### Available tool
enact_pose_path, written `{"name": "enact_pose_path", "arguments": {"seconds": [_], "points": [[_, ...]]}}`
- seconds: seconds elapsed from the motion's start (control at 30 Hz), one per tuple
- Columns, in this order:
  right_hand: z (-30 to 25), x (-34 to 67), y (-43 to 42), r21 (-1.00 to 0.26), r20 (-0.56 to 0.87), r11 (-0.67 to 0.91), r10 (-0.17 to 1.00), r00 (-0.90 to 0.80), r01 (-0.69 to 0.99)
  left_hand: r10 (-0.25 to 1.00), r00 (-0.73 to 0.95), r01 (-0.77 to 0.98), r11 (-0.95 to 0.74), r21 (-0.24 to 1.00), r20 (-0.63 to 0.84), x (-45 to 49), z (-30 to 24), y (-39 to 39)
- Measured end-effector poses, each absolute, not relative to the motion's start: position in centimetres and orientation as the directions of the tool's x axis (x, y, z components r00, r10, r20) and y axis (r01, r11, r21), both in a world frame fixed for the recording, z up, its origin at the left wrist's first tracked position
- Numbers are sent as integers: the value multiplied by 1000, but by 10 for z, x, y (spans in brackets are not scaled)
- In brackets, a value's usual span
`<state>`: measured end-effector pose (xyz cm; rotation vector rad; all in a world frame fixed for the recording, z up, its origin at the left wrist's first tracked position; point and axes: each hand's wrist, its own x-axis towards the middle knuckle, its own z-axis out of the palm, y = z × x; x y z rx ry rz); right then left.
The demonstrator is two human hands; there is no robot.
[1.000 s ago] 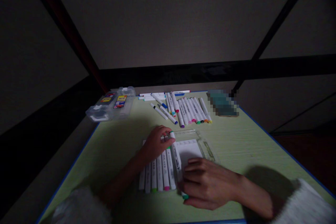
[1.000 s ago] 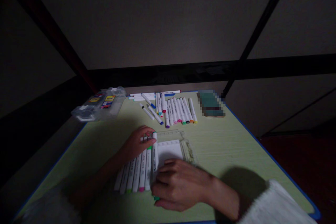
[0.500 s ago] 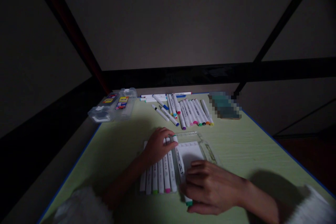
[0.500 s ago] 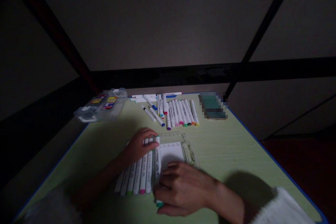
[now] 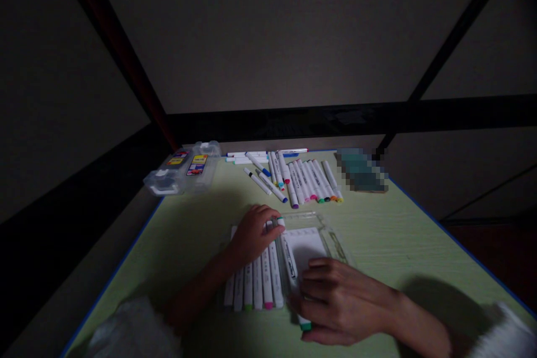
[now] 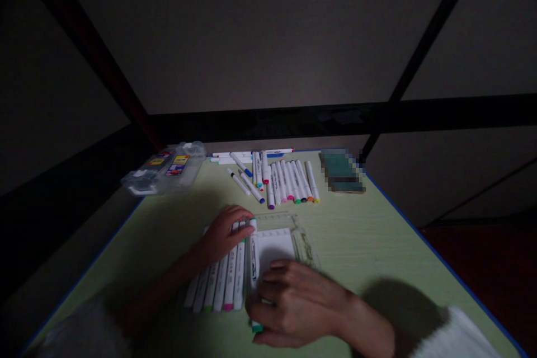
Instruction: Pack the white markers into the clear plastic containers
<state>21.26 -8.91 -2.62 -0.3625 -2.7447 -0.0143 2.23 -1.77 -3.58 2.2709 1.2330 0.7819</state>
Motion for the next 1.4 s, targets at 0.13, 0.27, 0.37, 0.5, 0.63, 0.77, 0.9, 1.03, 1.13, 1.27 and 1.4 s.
{"name": "enact_pose_path", "arguments": {"seconds": [0.13,0.27,0.37,0.5,0.63,0.77,0.9,1.03,1.13,1.27,1.4], "points": [[-23,215,-89,-17,492,972,211,-845,233,870,415,608,-484,630,268,22,-36,-19],[-18,217,-88,14,554,974,182,-812,228,873,399,599,-479,642,279,22,-36,-20],[-16,220,-87,22,590,981,144,-795,194,867,404,597,-491,635,291,22,-35,-21],[-15,225,-85,40,612,986,104,-784,162,866,394,579,-493,649,307,22,-34,-22],[-11,230,-83,64,592,975,134,-795,212,883,358,579,-465,670,303,23,-34,-22],[-7,233,-78,111,620,933,203,-758,341,875,387,573,-474,668,290,24,-31,-23],[-6,239,-69,105,649,826,365,-667,554,862,418,586,-498,639,287,24,-29,-23],[-8,244,-60,-5,655,674,561,-507,739,841,459,590,-529,610,286,23,-29,-22],[-12,248,-53,-86,625,561,674,-394,823,828,480,588,-550,593,291,23,-29,-21],[-16,252,-46,-154,561,416,783,-268,896,820,494,598,-561,573,288,23,-29,-21],[-18,256,-41,-205,492,316,851,-181,927,820,497,610,-562,559,283,23,-29,-21]]}}
